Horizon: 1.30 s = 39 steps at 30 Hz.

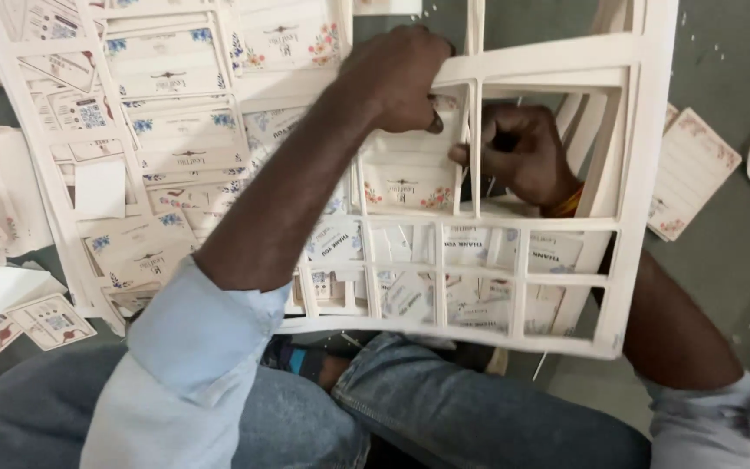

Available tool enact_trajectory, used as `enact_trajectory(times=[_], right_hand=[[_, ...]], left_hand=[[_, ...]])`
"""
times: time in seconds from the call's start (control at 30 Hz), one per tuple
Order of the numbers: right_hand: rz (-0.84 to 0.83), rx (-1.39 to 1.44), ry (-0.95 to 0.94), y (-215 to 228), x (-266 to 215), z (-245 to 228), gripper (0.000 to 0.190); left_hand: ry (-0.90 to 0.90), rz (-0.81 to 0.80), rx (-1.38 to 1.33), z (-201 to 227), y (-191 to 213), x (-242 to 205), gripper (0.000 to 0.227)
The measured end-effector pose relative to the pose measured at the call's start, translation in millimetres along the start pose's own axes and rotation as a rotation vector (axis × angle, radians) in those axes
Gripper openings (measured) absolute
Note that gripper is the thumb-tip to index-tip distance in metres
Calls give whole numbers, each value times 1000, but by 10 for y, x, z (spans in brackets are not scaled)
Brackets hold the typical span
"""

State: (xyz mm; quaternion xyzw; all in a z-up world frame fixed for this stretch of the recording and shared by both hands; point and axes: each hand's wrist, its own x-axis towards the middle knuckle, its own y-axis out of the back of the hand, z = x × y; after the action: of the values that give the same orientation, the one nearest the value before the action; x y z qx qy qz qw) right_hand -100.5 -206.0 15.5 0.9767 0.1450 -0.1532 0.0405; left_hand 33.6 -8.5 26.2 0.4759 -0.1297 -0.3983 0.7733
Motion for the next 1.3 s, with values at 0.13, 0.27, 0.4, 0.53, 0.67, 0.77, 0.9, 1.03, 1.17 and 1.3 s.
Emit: enact_trajectory(times=[0.13,0.27,0.4,0.53,0.67,0.77,0.9,1.03,1.17,1.3], right_hand=[[34,16,73,-42,-5,-22,12],[-6,36,23,-42,55,-130,9],[-5,-6,-23,-27,-66,-181,11],[-238,-35,161,-120,-48,-492,3],[-255,190,-94,99,-93,-31,49],[-145,483,102,121,-83,529,16],[251,147,6,-88,120,75,25],[269,-253,-68,-139,184,-5,34],[155,-120,-180,-199,295,136,35],[128,88,-96,-27,258,755,31]], left_hand=[[140,-218,-81,88,104,-42,66],[98,4,15,11,-202,-9,77],[136,126,52,17,-396,-39,35],[134,93,67,-29,-323,-46,58],[26,187,174,54,-251,-44,89],[71,-5,125,15,-240,-30,88],[80,-105,102,-11,-179,2,99],[-3,-32,34,-22,-160,-95,74],[-144,211,-104,-182,-252,-137,43],[-71,70,-243,-110,-100,-193,38]])
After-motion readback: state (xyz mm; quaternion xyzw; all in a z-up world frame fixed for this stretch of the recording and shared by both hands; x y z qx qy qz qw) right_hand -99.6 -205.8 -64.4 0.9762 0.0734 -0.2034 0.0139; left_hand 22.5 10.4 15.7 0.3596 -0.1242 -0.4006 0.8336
